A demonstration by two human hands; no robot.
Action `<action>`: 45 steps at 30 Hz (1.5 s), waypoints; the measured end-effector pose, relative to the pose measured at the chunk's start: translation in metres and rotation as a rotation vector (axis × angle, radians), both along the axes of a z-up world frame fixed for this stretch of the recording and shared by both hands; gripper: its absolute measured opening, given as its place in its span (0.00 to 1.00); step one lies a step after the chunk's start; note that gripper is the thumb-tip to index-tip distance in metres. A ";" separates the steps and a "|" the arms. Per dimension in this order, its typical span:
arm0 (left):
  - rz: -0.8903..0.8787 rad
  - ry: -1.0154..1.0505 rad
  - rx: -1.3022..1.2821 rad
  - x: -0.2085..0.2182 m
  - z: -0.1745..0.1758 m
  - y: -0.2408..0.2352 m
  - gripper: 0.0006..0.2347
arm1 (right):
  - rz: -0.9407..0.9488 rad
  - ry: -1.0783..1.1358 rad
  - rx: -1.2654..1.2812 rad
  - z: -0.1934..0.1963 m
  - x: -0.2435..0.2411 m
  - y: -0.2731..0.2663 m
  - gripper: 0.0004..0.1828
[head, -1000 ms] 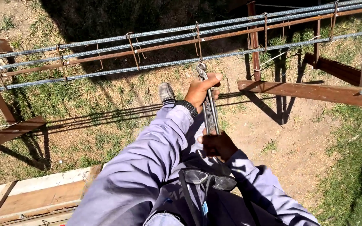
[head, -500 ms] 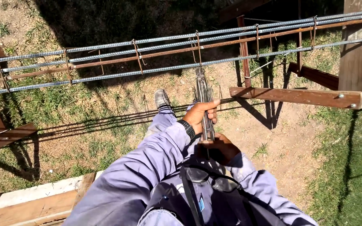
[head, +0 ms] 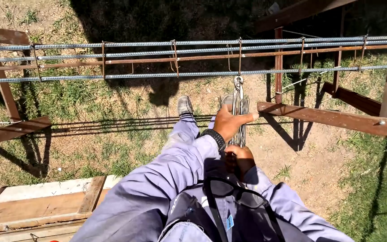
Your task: Tying rebar intersections with wire using pliers on a wooden support frame
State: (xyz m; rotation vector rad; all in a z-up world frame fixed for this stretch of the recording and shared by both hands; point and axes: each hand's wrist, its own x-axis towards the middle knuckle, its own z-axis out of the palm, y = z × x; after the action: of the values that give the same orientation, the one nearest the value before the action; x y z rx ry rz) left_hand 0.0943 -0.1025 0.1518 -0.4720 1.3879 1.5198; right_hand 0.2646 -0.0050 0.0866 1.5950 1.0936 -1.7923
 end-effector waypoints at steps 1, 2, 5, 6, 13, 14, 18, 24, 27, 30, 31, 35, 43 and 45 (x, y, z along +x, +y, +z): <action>0.002 0.000 -0.002 0.004 0.007 0.003 0.36 | 0.002 0.000 -0.002 -0.115 0.083 0.029 0.14; -0.037 0.010 -0.090 0.008 0.014 0.005 0.34 | 0.217 -0.029 0.234 -0.215 0.150 0.055 0.10; -0.076 -0.012 -0.184 0.040 -0.062 0.033 0.25 | 0.468 -0.035 0.555 -0.276 0.163 0.053 0.12; -0.075 -0.058 -0.197 0.058 -0.103 0.045 0.18 | 0.511 -0.028 0.629 -0.252 0.159 0.046 0.16; 0.280 -0.473 0.495 0.047 -0.086 0.027 0.13 | -0.118 0.075 -0.187 0.005 0.029 0.002 0.05; 0.309 -0.513 0.582 0.044 -0.084 0.025 0.11 | -0.213 0.105 -0.314 -0.006 0.036 0.005 0.03; 0.341 -0.571 0.819 0.046 -0.090 0.021 0.08 | -0.310 0.128 -0.582 -0.008 0.038 0.006 0.09; 0.339 -0.558 0.787 0.040 -0.085 0.019 0.06 | -0.208 0.122 -0.628 0.033 -0.011 -0.007 0.04; 0.357 -0.524 0.678 0.042 -0.088 0.021 0.12 | -0.134 0.120 -0.497 0.018 -0.001 -0.015 0.10; -0.093 -0.282 0.072 0.033 -0.104 0.020 0.54 | -0.005 0.015 -0.268 0.025 -0.004 -0.013 0.14; -0.099 -0.277 0.076 0.027 -0.075 0.019 0.54 | -0.009 0.021 -0.264 -0.008 0.015 -0.008 0.14; 0.012 -0.052 -0.198 0.036 -0.021 0.035 0.40 | 0.940 -0.011 0.516 -0.074 0.059 0.006 0.17; 0.344 -0.550 0.681 0.055 -0.093 0.036 0.07 | 1.031 0.352 0.787 0.148 -0.032 0.066 0.32; 0.276 -0.646 1.008 0.057 -0.109 0.022 0.10 | 0.744 0.906 1.024 0.202 -0.049 0.094 0.14</action>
State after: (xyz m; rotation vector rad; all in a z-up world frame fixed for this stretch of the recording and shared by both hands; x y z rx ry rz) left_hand 0.1514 -0.0802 0.0426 -0.4429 -0.0078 1.8352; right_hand 0.2155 0.0889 0.2887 0.4140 2.8573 -1.4113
